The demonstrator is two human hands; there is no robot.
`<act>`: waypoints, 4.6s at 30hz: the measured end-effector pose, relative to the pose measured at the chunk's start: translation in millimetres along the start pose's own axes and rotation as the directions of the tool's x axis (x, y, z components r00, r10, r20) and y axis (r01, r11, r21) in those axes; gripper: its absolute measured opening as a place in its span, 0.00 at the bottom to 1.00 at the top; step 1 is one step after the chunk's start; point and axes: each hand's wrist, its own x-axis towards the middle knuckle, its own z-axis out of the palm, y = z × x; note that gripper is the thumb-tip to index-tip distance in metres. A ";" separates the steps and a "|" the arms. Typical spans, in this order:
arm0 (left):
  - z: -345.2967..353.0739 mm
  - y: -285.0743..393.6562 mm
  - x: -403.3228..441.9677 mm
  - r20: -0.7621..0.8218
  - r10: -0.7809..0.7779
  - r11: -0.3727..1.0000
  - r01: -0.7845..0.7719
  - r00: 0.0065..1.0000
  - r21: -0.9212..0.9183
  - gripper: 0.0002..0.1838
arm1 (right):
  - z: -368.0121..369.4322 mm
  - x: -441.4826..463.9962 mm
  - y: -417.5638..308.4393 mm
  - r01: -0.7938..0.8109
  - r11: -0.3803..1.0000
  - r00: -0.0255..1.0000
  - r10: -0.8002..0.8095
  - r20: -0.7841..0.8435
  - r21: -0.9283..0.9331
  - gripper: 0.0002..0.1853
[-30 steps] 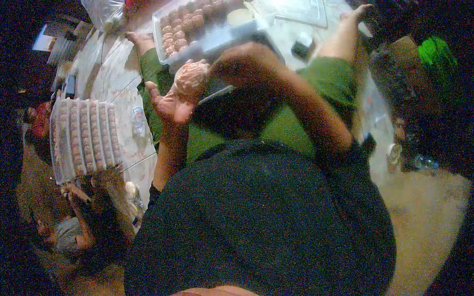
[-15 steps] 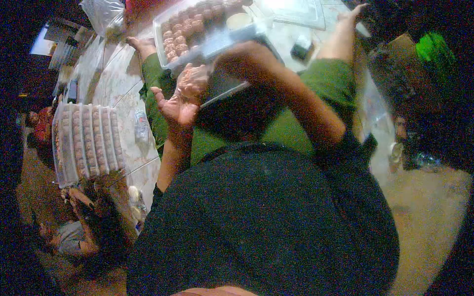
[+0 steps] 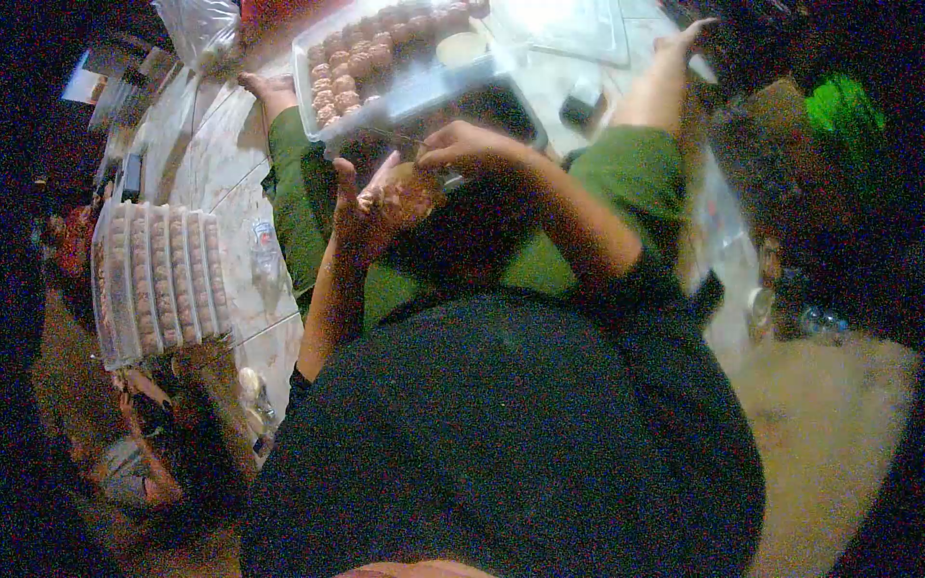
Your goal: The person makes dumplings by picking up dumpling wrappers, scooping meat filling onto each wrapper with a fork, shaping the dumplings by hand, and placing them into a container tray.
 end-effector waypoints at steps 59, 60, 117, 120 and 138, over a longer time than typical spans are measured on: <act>49.6 27.3 -11.0 0.022 0.865 0.422 -0.751 0.500 0.507 0.46 | 75.2 -26.0 -57.1 0.408 0.884 0.894 -0.337 -0.296 0.229 0.12; 44.7 30.5 -10.1 0.111 0.855 0.382 -0.760 0.507 0.525 0.46 | 71.7 -23.2 -53.2 0.469 0.882 0.855 -0.442 -0.270 0.041 0.11; 5.4 26.7 -16.0 0.121 0.669 0.553 -0.600 0.733 0.578 0.09 | 61.2 -59.1 -87.8 0.265 0.412 0.714 -0.691 -0.110 -0.872 0.12; -5.3 21.0 -4.7 0.273 0.788 0.220 -0.667 0.552 0.712 0.08 | 58.4 -53.8 -85.8 0.347 0.436 0.671 -0.734 -0.105 -0.830 0.12; 12.1 20.8 -8.3 0.214 0.633 -0.033 -0.250 0.744 0.968 0.11 | 49.3 -36.4 -62.0 0.495 0.866 0.789 -0.484 -0.378 -0.075 0.11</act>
